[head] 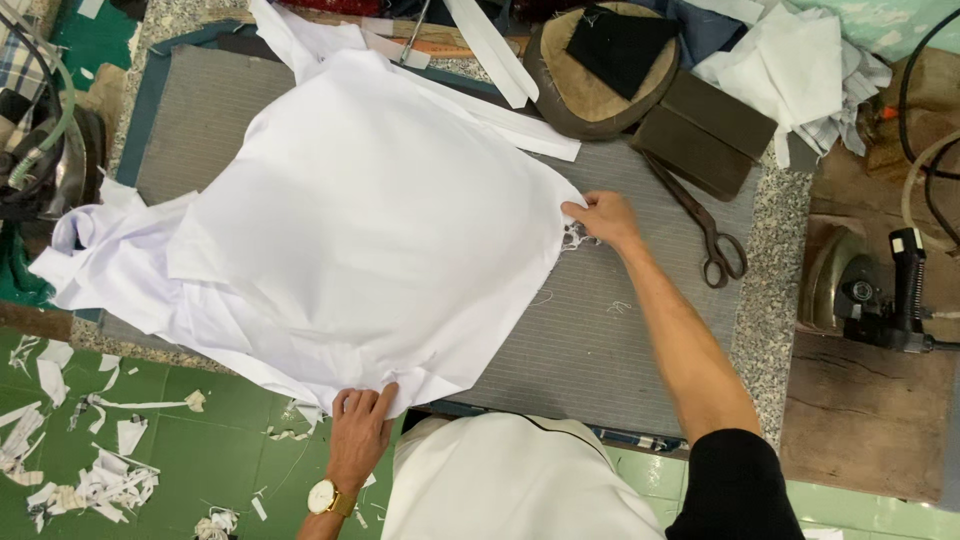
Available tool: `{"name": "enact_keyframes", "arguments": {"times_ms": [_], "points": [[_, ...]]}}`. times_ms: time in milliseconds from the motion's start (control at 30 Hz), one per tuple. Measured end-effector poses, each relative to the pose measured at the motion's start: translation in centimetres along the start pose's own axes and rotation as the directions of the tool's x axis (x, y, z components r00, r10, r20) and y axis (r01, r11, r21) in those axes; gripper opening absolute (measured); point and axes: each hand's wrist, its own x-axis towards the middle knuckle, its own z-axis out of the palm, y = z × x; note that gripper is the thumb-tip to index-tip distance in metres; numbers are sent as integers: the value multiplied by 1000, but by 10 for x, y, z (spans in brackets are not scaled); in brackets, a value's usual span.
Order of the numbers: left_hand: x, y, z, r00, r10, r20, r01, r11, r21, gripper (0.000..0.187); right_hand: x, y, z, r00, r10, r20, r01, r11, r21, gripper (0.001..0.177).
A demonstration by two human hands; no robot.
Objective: The person irons a white shirt on a work table, then uses shears to cut the fabric into strips. They use a wooden ruler and a blue marker to measure and mark the fabric before making additional cuts. The person repeatedly folds and cuts the fabric throughout the process.
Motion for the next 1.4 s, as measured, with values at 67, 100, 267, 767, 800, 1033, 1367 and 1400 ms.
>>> {"name": "enact_keyframes", "arguments": {"times_ms": [67, 100, 267, 767, 800, 1033, 1367, 1400], "points": [[-4, 4, 5, 997, 64, -38, -65, 998, -16, 40, 20, 22, 10, 997, -48, -54, 47, 999, -22, 28], [-6, 6, 8, 989, 126, -80, -128, 991, -31, 30, 31, 32, 16, 989, -99, -107, 95, 994, -49, 24], [-37, 6, 18, 989, 141, 42, -139, 989, -59, 36, 62, 64, 0, 944, -248, -218, 218, 964, -153, 27], [4, 56, -13, 898, 435, 70, -396, 867, -301, 50, 43, 70, -43, 870, -268, -414, 308, 951, 31, 32], [12, 60, -17, 861, 491, 131, -407, 820, -402, 57, 43, 79, -42, 787, -343, -512, 329, 936, -121, 32], [109, 32, -46, 949, 193, -250, -276, 890, -363, 42, -43, 89, 13, 820, -381, -426, 342, 924, -170, 28], [157, -61, 5, 956, -82, -283, 91, 996, 21, 62, -39, 151, 17, 629, -638, -444, 309, 730, -610, 29], [149, -63, 9, 955, -82, -285, 98, 994, 40, 60, -43, 150, 15, 594, -642, -485, 318, 741, -591, 26]]}}
